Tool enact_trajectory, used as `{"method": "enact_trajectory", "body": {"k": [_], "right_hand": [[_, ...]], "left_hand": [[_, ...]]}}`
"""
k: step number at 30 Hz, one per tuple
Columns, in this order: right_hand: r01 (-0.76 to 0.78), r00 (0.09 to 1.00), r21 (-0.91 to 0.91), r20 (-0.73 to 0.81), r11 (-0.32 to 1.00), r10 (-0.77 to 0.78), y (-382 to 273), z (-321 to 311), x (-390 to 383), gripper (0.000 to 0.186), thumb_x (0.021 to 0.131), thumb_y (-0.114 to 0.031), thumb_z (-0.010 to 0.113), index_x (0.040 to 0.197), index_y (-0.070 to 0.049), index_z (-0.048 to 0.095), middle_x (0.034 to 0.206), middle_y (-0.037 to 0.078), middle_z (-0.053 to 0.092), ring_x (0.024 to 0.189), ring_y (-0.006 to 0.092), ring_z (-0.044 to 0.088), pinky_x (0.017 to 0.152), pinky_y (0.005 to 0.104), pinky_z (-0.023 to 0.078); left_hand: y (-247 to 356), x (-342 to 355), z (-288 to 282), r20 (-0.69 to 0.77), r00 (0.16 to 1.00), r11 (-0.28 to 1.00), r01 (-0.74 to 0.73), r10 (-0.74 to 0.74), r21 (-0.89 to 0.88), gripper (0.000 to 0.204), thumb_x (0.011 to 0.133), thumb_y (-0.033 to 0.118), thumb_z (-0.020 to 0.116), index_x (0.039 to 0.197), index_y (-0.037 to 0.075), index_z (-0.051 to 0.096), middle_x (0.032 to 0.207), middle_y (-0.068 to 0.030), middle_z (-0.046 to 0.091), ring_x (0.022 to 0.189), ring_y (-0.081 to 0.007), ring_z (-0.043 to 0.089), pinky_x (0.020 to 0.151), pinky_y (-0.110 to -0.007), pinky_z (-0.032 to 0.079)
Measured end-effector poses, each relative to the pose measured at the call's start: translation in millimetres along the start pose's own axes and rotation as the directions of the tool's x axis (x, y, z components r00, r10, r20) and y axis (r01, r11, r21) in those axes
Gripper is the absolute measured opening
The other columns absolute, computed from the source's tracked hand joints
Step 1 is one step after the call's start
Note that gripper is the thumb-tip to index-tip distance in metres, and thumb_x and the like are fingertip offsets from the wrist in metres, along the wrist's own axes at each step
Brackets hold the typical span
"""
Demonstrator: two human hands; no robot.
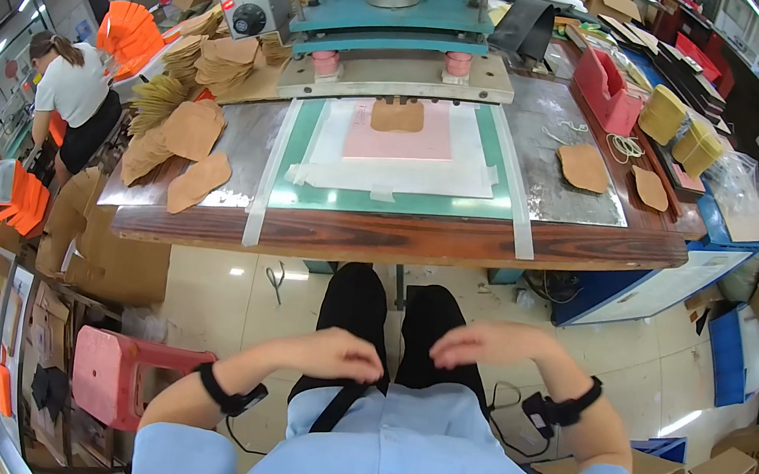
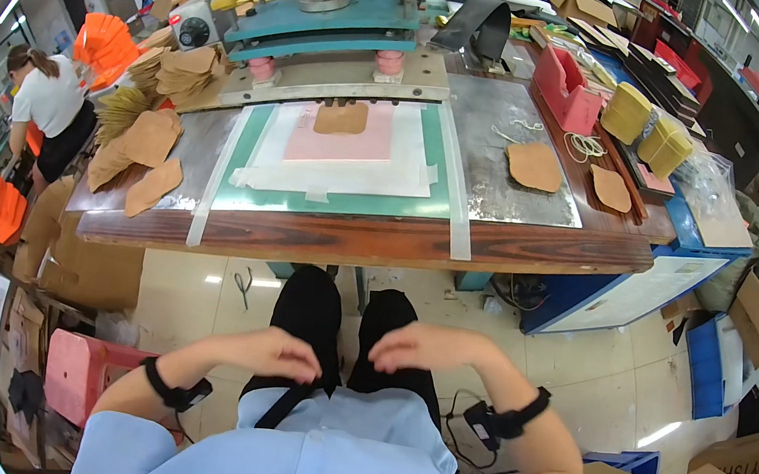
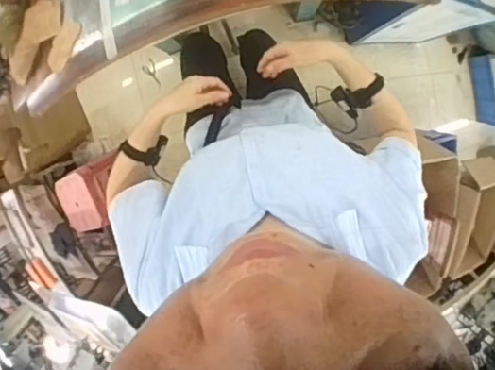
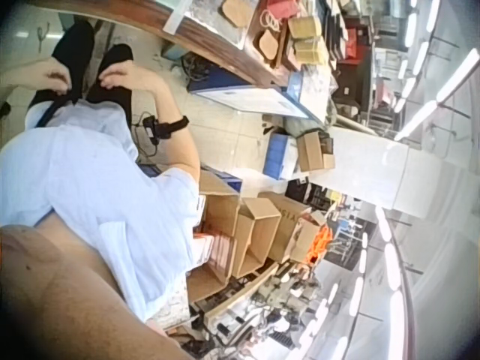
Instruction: Operating a stamping machine to shape or emboss leather components in a workshop.
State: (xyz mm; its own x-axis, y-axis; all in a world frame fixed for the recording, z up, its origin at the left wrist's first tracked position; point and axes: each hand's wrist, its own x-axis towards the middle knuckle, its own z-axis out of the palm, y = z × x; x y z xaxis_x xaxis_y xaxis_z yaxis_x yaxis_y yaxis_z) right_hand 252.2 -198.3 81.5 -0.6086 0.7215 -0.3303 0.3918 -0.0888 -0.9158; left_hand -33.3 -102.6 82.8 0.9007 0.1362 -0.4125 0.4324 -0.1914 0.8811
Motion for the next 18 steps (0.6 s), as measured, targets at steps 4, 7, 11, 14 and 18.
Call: {"method": "enact_trajectory", "body": {"k": [4, 7, 11, 14, 18], "right_hand": [[0.288, 0.744, 0.530, -0.648, 0.798, 0.162, 94.5, -20.4, 55.1, 0.030, 0.091, -0.024, 0.051, 0.115, -0.005, 0.055, 0.100, 0.005, 0.063, 0.089, 0.0147, 0.061, 0.081, 0.0296, 0.048], [0.789, 0.498, 0.543, -0.839, 0.286, 0.219, 127.5, -59.6, 98.1, 0.033, 0.092, -0.026, 0.049, 0.119, -0.007, 0.050, 0.108, 0.005, 0.060, 0.095, 0.0191, 0.060, 0.084, 0.0347, 0.049], [0.894, 0.444, 0.418, -0.875, -0.165, 0.193, 66.6, -49.4, 100.8, 0.034, 0.093, -0.031, 0.045, 0.117, -0.009, 0.051, 0.115, 0.005, 0.057, 0.106, 0.0204, 0.055, 0.090, 0.0382, 0.047], [0.885, 0.438, 0.381, -0.876, -0.267, 0.203, 40.8, -30.4, 104.4, 0.030, 0.094, -0.032, 0.041, 0.108, -0.010, 0.055, 0.101, 0.004, 0.060, 0.092, 0.0211, 0.059, 0.081, 0.0383, 0.049], [0.914, 0.401, 0.373, -0.886, -0.158, 0.232, 33.6, -35.5, 103.3, 0.032, 0.093, -0.029, 0.040, 0.113, -0.008, 0.054, 0.107, 0.007, 0.058, 0.096, 0.0233, 0.057, 0.083, 0.0416, 0.049]], "left_hand": [[-90.9, 46.2, -36.4, -0.385, 0.909, 0.589, -0.225, -0.160, -0.777, 0.031, 0.093, 0.028, 0.049, 0.104, 0.001, 0.058, 0.096, -0.0110, 0.064, 0.090, -0.0221, 0.062, 0.082, -0.032, 0.049], [-111.1, 56.7, -70.9, -0.675, 0.707, 0.186, -0.649, -0.209, -0.737, 0.036, 0.096, 0.033, 0.038, 0.112, 0.004, 0.053, 0.108, -0.0106, 0.060, 0.099, -0.0241, 0.059, 0.088, -0.036, 0.048], [-74.5, 72.6, -82.7, -0.862, 0.500, -0.155, -0.861, -0.082, -0.484, 0.036, 0.095, 0.033, 0.038, 0.118, 0.008, 0.051, 0.119, -0.0073, 0.056, 0.109, -0.0224, 0.053, 0.094, -0.038, 0.045], [-69.7, 78.8, -79.8, -0.899, 0.435, -0.256, -0.876, -0.050, -0.409, 0.036, 0.095, 0.033, 0.039, 0.120, 0.009, 0.050, 0.121, -0.0059, 0.054, 0.111, -0.0217, 0.051, 0.096, -0.039, 0.042], [-61.9, 75.8, -79.1, -0.893, 0.444, -0.254, -0.874, -0.071, -0.414, 0.035, 0.095, 0.032, 0.038, 0.119, 0.009, 0.051, 0.119, -0.0053, 0.056, 0.109, -0.0219, 0.053, 0.095, -0.040, 0.043]]}}
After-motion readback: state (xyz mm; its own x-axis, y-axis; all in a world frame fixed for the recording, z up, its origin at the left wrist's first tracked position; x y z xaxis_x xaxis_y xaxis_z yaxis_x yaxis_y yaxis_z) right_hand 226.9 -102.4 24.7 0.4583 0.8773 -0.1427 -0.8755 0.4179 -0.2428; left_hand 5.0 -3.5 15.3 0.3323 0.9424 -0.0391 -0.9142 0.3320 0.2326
